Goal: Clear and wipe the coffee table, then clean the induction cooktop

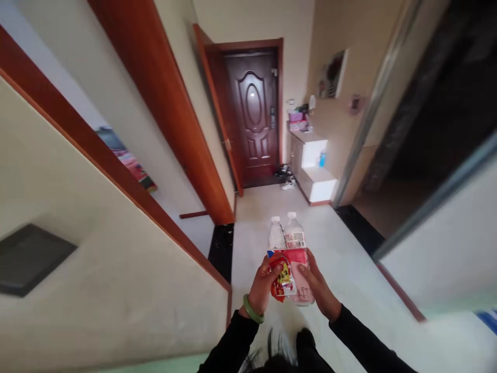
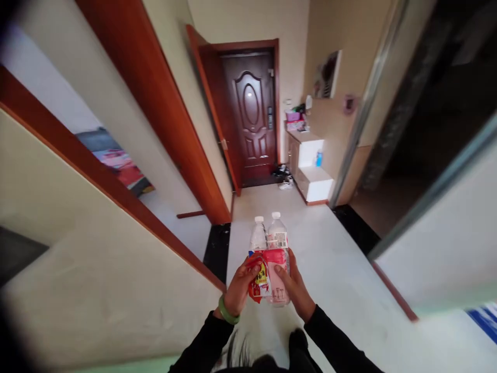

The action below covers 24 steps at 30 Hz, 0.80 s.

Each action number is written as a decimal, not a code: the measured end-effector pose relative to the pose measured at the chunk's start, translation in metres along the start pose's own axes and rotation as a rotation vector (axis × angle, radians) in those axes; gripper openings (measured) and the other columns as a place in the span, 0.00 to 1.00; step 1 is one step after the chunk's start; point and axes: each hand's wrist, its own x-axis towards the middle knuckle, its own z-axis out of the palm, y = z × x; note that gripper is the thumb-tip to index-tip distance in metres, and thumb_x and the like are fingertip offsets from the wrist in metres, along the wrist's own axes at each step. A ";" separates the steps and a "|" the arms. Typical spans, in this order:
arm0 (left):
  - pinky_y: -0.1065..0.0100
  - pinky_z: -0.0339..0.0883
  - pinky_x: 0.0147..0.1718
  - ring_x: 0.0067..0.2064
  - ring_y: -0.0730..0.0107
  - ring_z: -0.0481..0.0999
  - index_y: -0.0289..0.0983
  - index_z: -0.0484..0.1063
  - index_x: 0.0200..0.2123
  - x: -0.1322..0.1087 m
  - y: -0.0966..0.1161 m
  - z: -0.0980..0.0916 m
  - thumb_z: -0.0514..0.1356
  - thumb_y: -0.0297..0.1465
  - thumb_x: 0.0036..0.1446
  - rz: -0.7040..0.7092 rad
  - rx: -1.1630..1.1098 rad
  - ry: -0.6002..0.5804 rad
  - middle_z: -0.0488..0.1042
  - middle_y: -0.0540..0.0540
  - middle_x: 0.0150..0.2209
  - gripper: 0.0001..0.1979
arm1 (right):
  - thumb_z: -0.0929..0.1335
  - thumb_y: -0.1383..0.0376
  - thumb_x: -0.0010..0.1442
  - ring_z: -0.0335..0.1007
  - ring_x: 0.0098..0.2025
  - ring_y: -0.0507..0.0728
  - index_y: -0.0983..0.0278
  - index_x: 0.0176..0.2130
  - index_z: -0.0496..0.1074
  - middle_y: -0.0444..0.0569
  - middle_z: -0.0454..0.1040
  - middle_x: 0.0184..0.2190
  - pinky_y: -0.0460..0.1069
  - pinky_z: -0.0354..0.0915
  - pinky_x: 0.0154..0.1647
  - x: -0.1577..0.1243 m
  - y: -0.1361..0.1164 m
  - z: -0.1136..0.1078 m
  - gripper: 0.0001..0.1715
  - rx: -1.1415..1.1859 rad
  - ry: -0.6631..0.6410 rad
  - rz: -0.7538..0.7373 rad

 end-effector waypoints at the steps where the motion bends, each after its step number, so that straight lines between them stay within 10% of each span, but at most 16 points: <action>1: 0.58 0.76 0.51 0.46 0.58 0.84 0.37 0.80 0.50 0.025 0.012 -0.009 0.78 0.42 0.51 0.029 -0.020 0.063 0.84 0.41 0.46 0.27 | 0.75 0.40 0.60 0.73 0.63 0.68 0.52 0.74 0.53 0.53 0.75 0.64 0.66 0.66 0.69 0.039 -0.004 0.008 0.55 0.002 -0.069 0.041; 10: 0.56 0.76 0.52 0.47 0.57 0.84 0.39 0.83 0.49 0.218 0.131 -0.151 0.78 0.43 0.51 0.313 -0.112 0.516 0.84 0.42 0.46 0.24 | 0.75 0.40 0.60 0.67 0.69 0.68 0.52 0.72 0.57 0.52 0.71 0.68 0.65 0.64 0.71 0.360 0.012 0.157 0.51 -0.130 -0.527 0.168; 18: 0.57 0.75 0.52 0.47 0.57 0.83 0.39 0.84 0.49 0.403 0.247 -0.277 0.79 0.43 0.48 0.417 -0.138 0.615 0.84 0.42 0.46 0.26 | 0.76 0.41 0.57 0.71 0.64 0.69 0.53 0.68 0.62 0.53 0.73 0.64 0.65 0.66 0.69 0.605 0.029 0.290 0.49 -0.214 -0.614 0.123; 24: 0.61 0.75 0.47 0.42 0.60 0.82 0.37 0.85 0.46 0.498 0.335 -0.377 0.79 0.44 0.48 0.507 -0.186 0.764 0.84 0.42 0.43 0.24 | 0.77 0.39 0.53 0.74 0.60 0.69 0.54 0.66 0.64 0.53 0.76 0.60 0.65 0.68 0.66 0.763 0.063 0.416 0.50 -0.294 -0.777 0.128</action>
